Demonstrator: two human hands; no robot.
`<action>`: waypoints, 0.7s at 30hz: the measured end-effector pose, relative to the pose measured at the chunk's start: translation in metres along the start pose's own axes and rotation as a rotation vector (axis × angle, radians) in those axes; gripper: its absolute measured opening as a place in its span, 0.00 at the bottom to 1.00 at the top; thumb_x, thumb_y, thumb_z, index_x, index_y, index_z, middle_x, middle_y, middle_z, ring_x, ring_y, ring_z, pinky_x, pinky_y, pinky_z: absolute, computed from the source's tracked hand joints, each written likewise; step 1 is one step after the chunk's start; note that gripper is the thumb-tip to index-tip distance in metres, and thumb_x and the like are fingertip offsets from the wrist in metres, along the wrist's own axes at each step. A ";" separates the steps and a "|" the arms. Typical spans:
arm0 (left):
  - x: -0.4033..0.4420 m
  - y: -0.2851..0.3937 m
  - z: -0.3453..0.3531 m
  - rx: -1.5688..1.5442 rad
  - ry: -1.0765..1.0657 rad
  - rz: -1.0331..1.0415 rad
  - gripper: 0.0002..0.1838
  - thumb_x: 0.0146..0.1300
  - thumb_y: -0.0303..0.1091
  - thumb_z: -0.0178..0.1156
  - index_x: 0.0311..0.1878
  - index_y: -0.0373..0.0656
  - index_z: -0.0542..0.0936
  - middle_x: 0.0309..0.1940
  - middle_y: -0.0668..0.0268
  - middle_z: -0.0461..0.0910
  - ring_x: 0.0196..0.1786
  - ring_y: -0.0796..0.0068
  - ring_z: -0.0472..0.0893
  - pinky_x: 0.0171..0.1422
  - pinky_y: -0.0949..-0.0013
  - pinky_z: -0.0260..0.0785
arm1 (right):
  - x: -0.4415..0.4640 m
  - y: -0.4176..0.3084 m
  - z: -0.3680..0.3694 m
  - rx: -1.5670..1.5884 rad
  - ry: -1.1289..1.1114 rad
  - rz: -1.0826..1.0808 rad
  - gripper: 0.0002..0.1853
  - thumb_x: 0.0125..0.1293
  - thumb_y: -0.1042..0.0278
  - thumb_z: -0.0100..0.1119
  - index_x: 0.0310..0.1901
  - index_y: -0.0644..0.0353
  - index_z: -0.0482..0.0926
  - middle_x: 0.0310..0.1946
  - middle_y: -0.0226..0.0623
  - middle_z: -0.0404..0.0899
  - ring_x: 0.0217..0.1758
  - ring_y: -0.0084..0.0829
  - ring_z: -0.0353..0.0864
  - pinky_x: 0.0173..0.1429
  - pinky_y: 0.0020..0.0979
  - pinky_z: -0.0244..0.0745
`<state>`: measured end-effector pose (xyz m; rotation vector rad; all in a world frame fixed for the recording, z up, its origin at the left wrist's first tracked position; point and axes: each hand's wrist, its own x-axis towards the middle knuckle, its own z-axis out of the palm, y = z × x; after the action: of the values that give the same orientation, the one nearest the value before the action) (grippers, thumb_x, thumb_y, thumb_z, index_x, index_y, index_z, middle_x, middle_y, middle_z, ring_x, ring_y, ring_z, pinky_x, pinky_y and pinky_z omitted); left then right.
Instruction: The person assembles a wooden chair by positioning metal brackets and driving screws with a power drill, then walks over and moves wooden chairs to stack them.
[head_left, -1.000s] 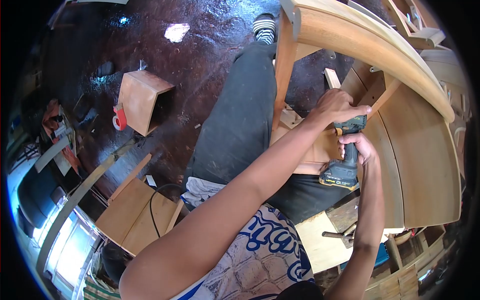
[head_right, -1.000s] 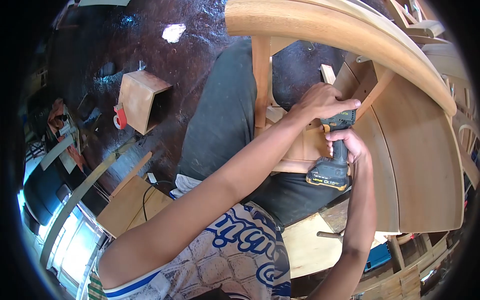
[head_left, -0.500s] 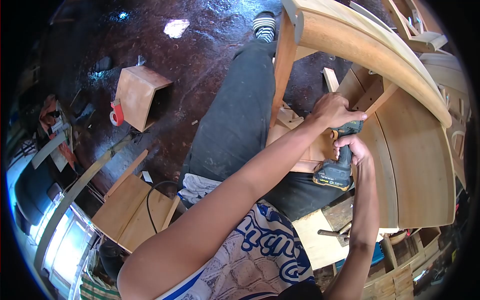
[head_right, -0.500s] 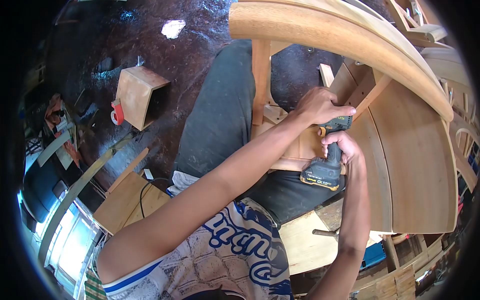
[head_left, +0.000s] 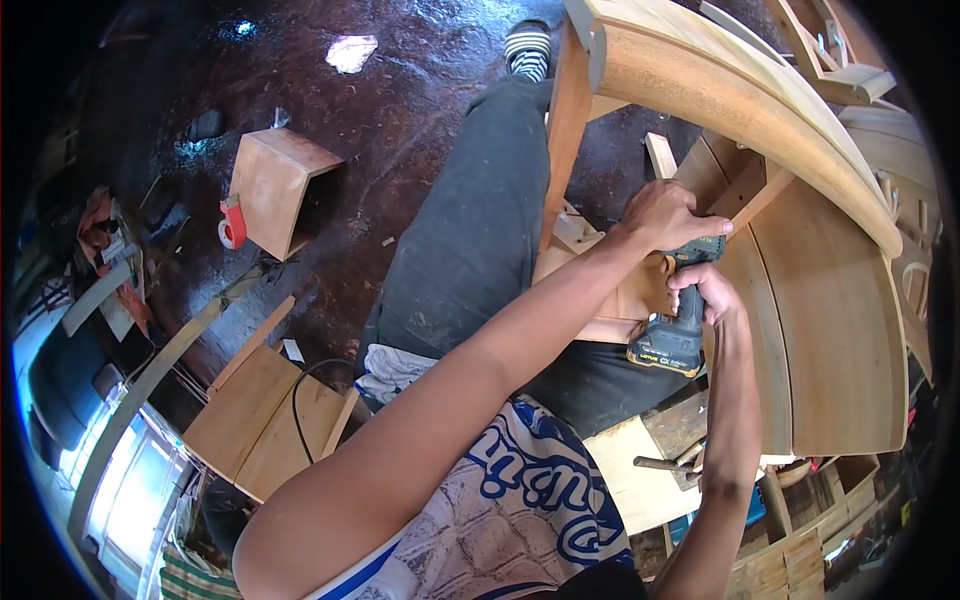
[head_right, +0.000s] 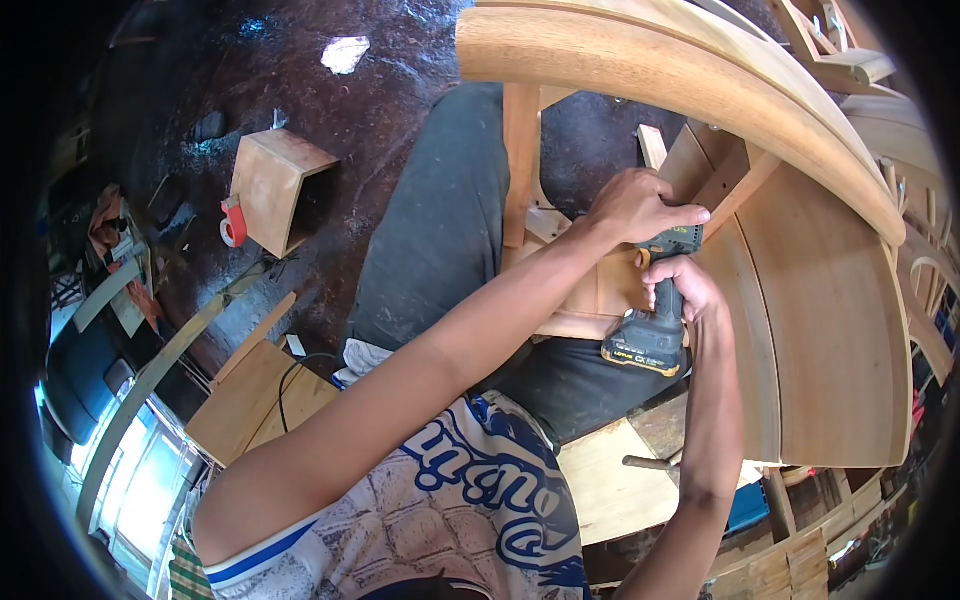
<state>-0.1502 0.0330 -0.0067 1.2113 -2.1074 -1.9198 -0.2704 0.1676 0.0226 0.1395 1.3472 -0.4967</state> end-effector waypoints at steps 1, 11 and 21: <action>0.001 -0.001 0.001 -0.001 0.002 0.008 0.40 0.48 0.72 0.65 0.26 0.33 0.87 0.27 0.45 0.84 0.36 0.47 0.86 0.49 0.53 0.77 | 0.000 0.000 0.001 0.014 0.008 -0.005 0.16 0.51 0.76 0.63 0.44 0.64 0.79 0.19 0.36 0.77 0.19 0.29 0.76 0.27 0.32 0.75; 0.001 -0.003 0.005 0.028 -0.001 0.011 0.40 0.49 0.72 0.65 0.25 0.32 0.86 0.26 0.44 0.83 0.37 0.47 0.85 0.48 0.52 0.77 | 0.001 0.005 0.000 0.054 0.014 0.034 0.14 0.51 0.76 0.63 0.42 0.64 0.78 0.20 0.38 0.78 0.20 0.31 0.77 0.28 0.33 0.76; 0.003 -0.011 0.011 0.051 0.019 0.054 0.41 0.50 0.72 0.64 0.25 0.32 0.86 0.28 0.44 0.84 0.38 0.46 0.85 0.50 0.52 0.77 | 0.005 0.007 0.003 0.041 0.009 0.022 0.11 0.51 0.75 0.63 0.38 0.64 0.79 0.20 0.38 0.78 0.20 0.31 0.77 0.29 0.33 0.76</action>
<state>-0.1523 0.0417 -0.0200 1.1641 -2.1686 -1.8372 -0.2645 0.1720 0.0175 0.1909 1.3433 -0.5059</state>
